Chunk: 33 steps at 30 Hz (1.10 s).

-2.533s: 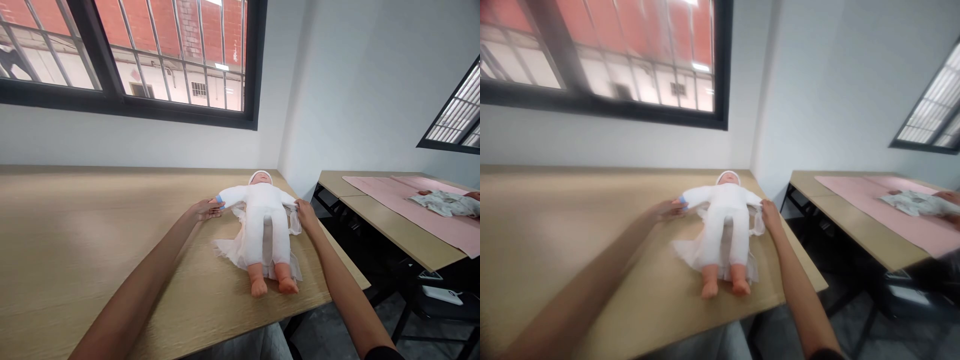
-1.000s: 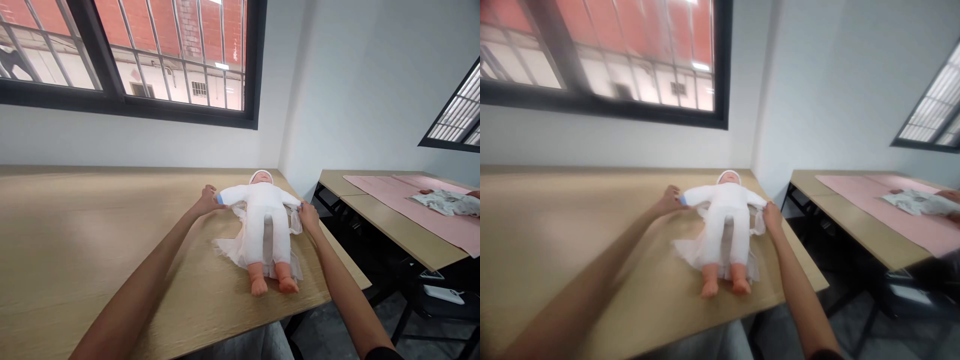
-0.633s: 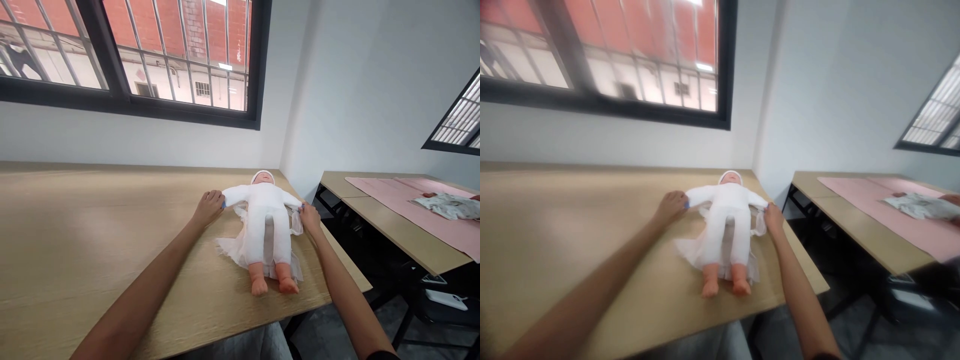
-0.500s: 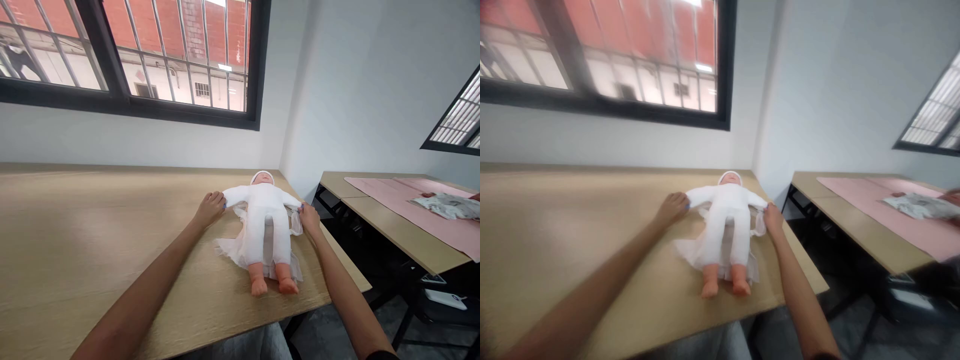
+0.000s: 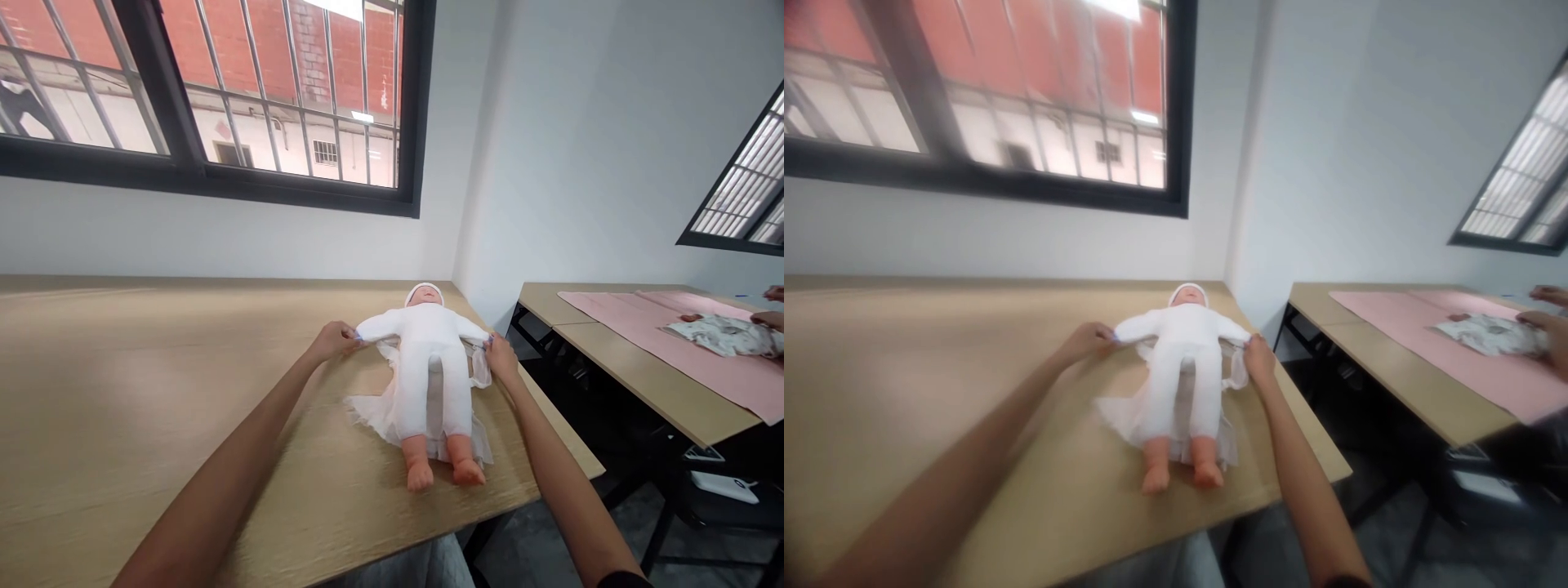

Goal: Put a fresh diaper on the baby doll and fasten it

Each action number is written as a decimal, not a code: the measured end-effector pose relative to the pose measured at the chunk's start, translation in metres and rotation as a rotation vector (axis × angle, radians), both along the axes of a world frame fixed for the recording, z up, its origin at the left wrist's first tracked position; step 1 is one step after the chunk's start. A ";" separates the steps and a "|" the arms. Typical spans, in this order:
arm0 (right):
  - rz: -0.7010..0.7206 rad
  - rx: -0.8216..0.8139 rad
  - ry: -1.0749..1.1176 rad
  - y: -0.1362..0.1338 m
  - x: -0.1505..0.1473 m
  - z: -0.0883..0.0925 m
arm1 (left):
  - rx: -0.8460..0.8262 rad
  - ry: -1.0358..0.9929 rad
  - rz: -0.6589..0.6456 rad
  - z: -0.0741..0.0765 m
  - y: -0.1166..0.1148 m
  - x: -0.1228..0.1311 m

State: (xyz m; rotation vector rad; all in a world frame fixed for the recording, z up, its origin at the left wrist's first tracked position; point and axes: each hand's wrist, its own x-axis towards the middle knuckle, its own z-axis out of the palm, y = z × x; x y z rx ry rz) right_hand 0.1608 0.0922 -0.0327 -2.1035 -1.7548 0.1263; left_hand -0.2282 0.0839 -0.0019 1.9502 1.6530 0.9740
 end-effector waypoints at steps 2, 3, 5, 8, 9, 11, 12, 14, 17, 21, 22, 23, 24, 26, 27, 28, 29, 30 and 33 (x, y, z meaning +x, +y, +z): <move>0.008 -0.008 -0.010 0.000 0.000 0.000 | -0.038 -0.021 0.004 0.002 -0.003 -0.001; 0.014 -0.009 -0.017 0.001 0.000 0.000 | -0.041 -0.030 0.016 0.002 -0.004 -0.001; 0.018 -0.003 -0.027 0.000 0.000 0.000 | -0.027 -0.048 0.056 0.002 -0.003 -0.001; 0.005 0.008 -0.027 0.000 0.001 0.001 | 0.019 -0.058 0.120 0.002 0.000 0.000; 0.000 0.009 -0.026 -0.001 0.001 0.001 | 0.038 -0.061 0.137 0.001 0.000 0.000; -0.006 0.009 -0.025 -0.001 0.000 0.002 | 0.075 -0.068 0.165 0.002 0.001 0.002; -0.006 0.010 -0.023 -0.002 0.000 0.003 | 0.087 -0.071 0.175 0.002 0.001 0.002; -0.003 0.011 -0.022 -0.003 -0.001 0.004 | 0.082 -0.075 0.177 0.004 0.000 0.003; -0.003 0.015 -0.027 -0.006 -0.002 0.007 | 0.036 -0.067 0.156 0.005 -0.001 0.003; -0.034 0.045 -0.006 -0.008 -0.001 0.008 | 0.015 -0.053 0.130 0.007 0.001 0.002; -0.033 0.055 0.009 -0.008 0.000 0.008 | 0.011 -0.049 0.116 0.008 0.002 0.001; -0.026 0.061 0.027 -0.006 0.002 0.008 | 0.007 -0.045 0.102 0.008 0.002 0.000; -0.018 0.063 0.048 -0.005 0.004 0.007 | 0.003 -0.040 0.093 0.009 0.002 0.000; -0.004 0.055 0.098 -0.002 0.008 0.005 | 0.000 -0.031 0.098 0.009 0.003 -0.001; 0.001 0.051 0.123 -0.001 0.010 0.005 | -0.001 -0.027 0.107 0.009 0.003 -0.001; 0.007 0.050 0.142 0.000 0.012 0.004 | -0.002 -0.027 0.116 0.009 0.003 -0.001; 0.015 0.053 0.155 0.001 0.013 0.004 | -0.002 -0.028 0.127 0.009 0.003 0.000; 0.025 0.058 0.162 0.002 0.015 0.004 | -0.001 -0.030 0.135 0.008 0.003 0.001; 0.049 0.075 0.183 0.003 0.017 0.003 | 0.011 -0.029 0.152 0.009 0.000 0.004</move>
